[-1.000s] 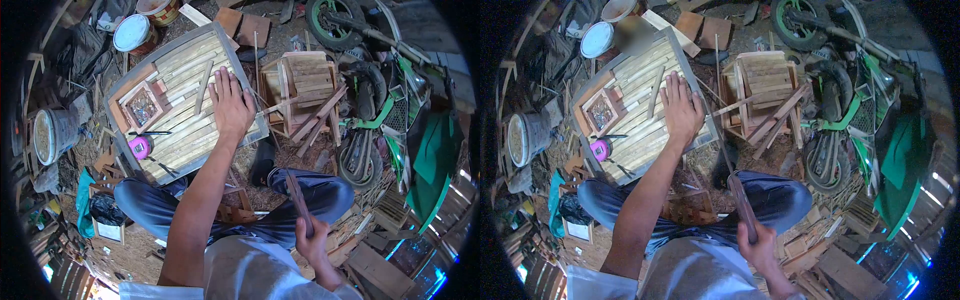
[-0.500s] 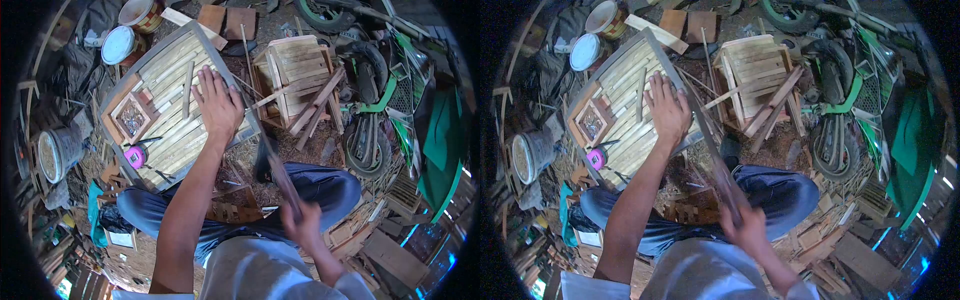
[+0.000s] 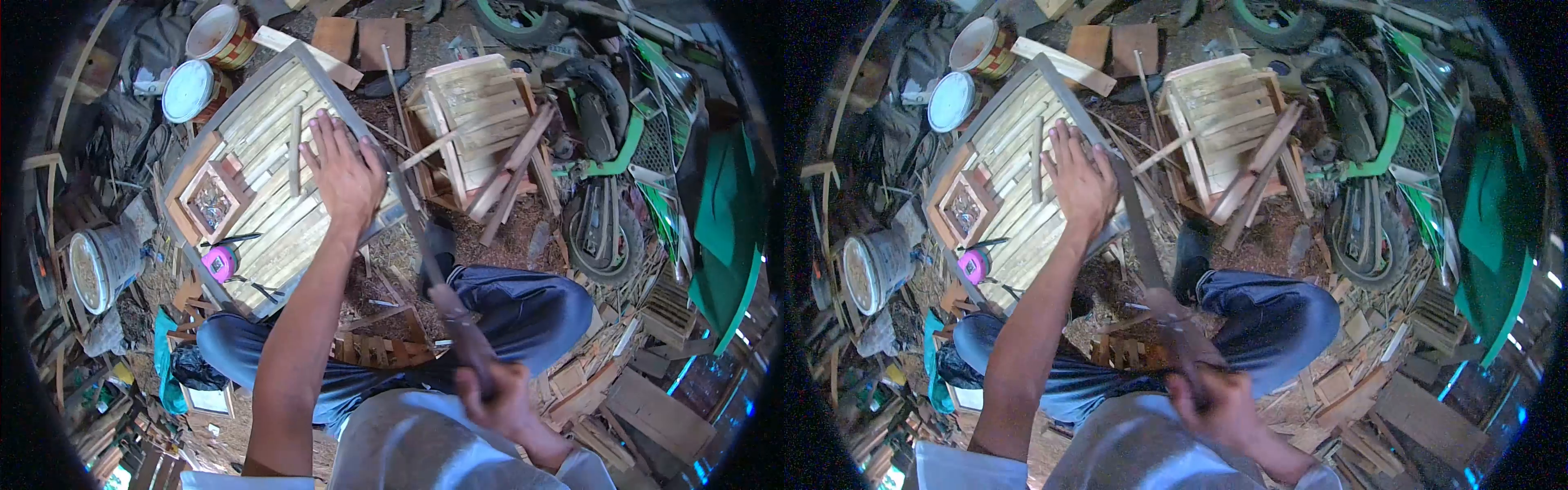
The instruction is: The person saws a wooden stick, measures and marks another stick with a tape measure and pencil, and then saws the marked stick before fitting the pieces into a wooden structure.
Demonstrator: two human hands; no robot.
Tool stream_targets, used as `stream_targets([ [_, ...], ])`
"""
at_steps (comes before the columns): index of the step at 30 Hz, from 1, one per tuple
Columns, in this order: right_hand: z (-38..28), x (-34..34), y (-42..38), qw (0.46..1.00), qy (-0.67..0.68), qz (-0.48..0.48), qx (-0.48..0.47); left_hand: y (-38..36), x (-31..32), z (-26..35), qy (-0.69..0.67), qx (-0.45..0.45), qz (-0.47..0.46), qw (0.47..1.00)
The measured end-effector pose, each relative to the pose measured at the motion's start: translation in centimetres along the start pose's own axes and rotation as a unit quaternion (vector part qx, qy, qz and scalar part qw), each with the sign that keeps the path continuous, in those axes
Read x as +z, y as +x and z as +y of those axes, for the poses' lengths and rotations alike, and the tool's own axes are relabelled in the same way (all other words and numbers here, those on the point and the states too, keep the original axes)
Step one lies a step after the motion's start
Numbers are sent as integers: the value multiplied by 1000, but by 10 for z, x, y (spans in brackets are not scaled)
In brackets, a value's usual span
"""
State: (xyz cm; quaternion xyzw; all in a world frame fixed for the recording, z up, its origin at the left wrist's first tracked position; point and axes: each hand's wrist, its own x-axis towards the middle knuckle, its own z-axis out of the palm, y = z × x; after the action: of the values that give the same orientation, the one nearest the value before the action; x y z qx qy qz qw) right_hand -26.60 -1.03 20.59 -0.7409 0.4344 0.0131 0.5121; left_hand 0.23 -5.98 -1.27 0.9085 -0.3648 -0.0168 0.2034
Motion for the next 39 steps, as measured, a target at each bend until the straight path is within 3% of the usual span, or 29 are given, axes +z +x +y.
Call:
stream_targets([
  [2,-25,12,3,999,-22,34,-36,1,-5,-3,11,7,-4,1000],
  [8,-9,-18,9,997,30,68,37,2,-7,-2,-23,-2,-17,1000],
  [9,-7,-13,27,996,22,89,4,1,-6,-1,-28,-2,-17,999],
  [12,14,23,117,997,34,64,31,3,-7,-3,-34,11,-9,999],
  [15,6,38,140,997,-1,76,-14,4,-6,-9,-28,12,-10,999],
  [17,5,23,86,989,3,99,-110,8,-5,-6,-33,14,-9,999],
  [19,5,2,19,997,7,72,-22,4,-10,-2,-36,-1,-16,999],
  [21,-7,-1,17,995,18,94,-35,5,-6,-2,-19,0,-8,1000],
  [24,6,23,77,993,-36,91,-72,0,-8,-5,-20,14,-14,1000],
  [26,8,41,151,995,49,82,-18,2,-7,-5,-34,16,-7,999],
  [29,4,22,115,999,-32,31,2,7,-8,-6,-31,13,-16,999],
  [30,1,14,84,994,31,101,-37,4,-5,-6,-28,6,-19,999],
  [34,-4,-9,20,997,25,60,39,4,-10,-2,-11,2,-27,1000],
  [36,0,3,34,995,42,77,43,3,-9,1,-16,7,-23,1000],
  [38,7,31,107,997,-4,75,-20,3,-10,-4,-25,7,-27,999],
  [39,-1,34,137,998,34,56,27,4,-9,-5,-26,4,-27,999],
])
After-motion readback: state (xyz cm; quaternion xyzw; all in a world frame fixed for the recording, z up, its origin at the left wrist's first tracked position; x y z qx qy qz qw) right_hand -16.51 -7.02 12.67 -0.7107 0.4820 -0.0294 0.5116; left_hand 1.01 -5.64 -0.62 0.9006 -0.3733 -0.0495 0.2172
